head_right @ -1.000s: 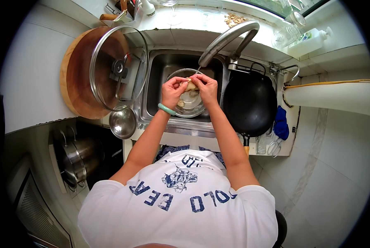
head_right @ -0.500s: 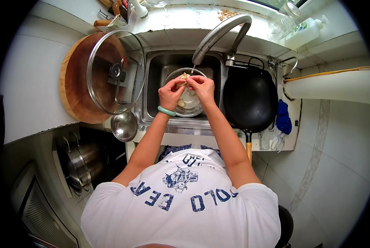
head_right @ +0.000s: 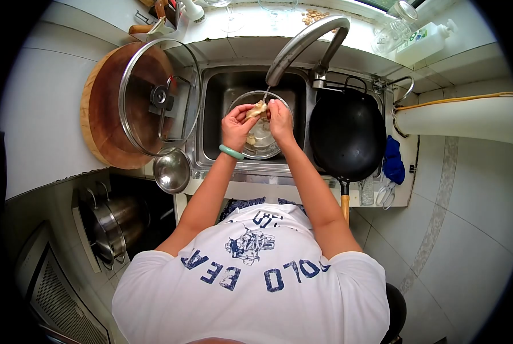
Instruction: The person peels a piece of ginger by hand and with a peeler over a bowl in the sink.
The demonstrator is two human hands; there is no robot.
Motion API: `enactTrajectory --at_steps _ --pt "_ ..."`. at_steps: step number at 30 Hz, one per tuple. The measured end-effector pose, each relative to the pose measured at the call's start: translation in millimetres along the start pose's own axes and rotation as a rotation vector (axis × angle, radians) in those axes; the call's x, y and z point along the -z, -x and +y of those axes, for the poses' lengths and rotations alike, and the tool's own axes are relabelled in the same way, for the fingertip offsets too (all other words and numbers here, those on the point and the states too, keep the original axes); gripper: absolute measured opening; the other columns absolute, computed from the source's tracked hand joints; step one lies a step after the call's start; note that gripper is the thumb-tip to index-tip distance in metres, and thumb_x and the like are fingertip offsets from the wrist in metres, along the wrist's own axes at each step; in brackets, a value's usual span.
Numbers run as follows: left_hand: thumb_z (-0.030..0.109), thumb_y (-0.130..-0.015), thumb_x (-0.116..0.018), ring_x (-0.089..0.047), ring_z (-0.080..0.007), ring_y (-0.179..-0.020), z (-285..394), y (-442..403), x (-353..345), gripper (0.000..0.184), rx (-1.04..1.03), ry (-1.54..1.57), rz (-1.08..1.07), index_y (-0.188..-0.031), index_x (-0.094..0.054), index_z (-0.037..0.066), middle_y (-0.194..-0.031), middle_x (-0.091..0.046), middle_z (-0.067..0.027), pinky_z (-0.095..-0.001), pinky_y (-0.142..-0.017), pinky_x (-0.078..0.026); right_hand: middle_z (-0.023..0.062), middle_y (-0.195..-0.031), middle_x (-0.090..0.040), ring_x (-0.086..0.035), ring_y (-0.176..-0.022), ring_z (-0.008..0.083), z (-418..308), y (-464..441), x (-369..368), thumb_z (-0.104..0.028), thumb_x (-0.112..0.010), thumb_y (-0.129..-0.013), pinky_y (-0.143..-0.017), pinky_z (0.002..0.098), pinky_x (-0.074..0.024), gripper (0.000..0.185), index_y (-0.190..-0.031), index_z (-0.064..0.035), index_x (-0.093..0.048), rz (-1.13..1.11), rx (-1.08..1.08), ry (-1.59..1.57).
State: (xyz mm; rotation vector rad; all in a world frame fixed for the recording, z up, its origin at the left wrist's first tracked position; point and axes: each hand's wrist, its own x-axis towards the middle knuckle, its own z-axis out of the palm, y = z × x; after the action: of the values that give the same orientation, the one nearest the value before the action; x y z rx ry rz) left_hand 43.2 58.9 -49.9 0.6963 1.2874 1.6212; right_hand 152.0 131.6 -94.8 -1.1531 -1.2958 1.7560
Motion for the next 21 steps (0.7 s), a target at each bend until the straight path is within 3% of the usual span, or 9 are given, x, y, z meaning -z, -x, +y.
enactTrajectory --at_steps 5,7,11,16,21 --pt "-0.01 -0.075 -0.059 -0.06 -0.0161 -0.09 -9 1 -2 0.026 -0.003 0.066 0.033 -0.1 -0.055 -0.006 -0.097 -0.062 -0.0119 -0.0247 -0.082 -0.049 0.0058 -0.084 -0.059 -0.055 -0.077 0.0115 -23 15 -21 -0.022 -0.045 -0.091 -0.068 0.0228 -0.0443 0.024 -0.093 -0.0013 -0.058 0.064 0.0 -0.262" --pt "-0.01 -0.075 -0.06 -0.06 -0.0159 -0.09 -15 4 -5 0.025 0.015 0.061 0.035 -0.099 -0.055 -0.006 -0.096 -0.062 -0.0116 -0.0247 -0.082 -0.049 0.0097 -0.095 -0.059 -0.056 -0.088 0.0148 -27 20 -24 -0.019 -0.046 -0.09 -0.076 0.0248 -0.0458 0.024 -0.097 0.001 -0.057 -0.106 -0.029 -0.56" --pt "-0.011 -0.075 -0.059 -0.06 -0.0153 -0.089 -18 10 -8 0.023 0.014 0.101 0.105 -0.097 -0.056 -0.005 -0.096 -0.062 -0.0111 -0.0255 -0.082 -0.049 0.0108 -0.09 -0.06 -0.058 -0.083 0.0164 -19 15 -33 -0.018 -0.045 -0.091 -0.074 0.0268 -0.0474 0.024 -0.095 0.0033 -0.056 -0.029 0.067 -0.551" --pt "-0.01 -0.076 -0.059 -0.06 -0.0153 -0.089 -19 12 -9 0.021 -0.022 0.12 0.104 -0.096 -0.056 -0.005 -0.097 -0.061 -0.0112 -0.0253 -0.082 -0.049 0.0115 -0.077 -0.06 -0.06 -0.072 0.0188 -18 6 -34 -0.021 -0.044 -0.093 -0.07 0.0286 -0.0489 0.029 -0.092 0.0051 -0.055 0.065 -0.035 -0.49" --pt "-0.008 -0.077 -0.059 -0.059 -0.0149 -0.09 -20 11 -12 0.021 0.051 0.23 0.142 -0.098 -0.056 -0.004 -0.098 -0.061 -0.0116 -0.0239 -0.082 -0.048 0.0125 -0.085 -0.06 -0.059 -0.081 0.0189 -23 9 -31 -0.021 -0.045 -0.092 -0.073 0.0289 -0.0483 0.027 -0.091 0.0042 -0.055 0.003 -0.117 -0.736"
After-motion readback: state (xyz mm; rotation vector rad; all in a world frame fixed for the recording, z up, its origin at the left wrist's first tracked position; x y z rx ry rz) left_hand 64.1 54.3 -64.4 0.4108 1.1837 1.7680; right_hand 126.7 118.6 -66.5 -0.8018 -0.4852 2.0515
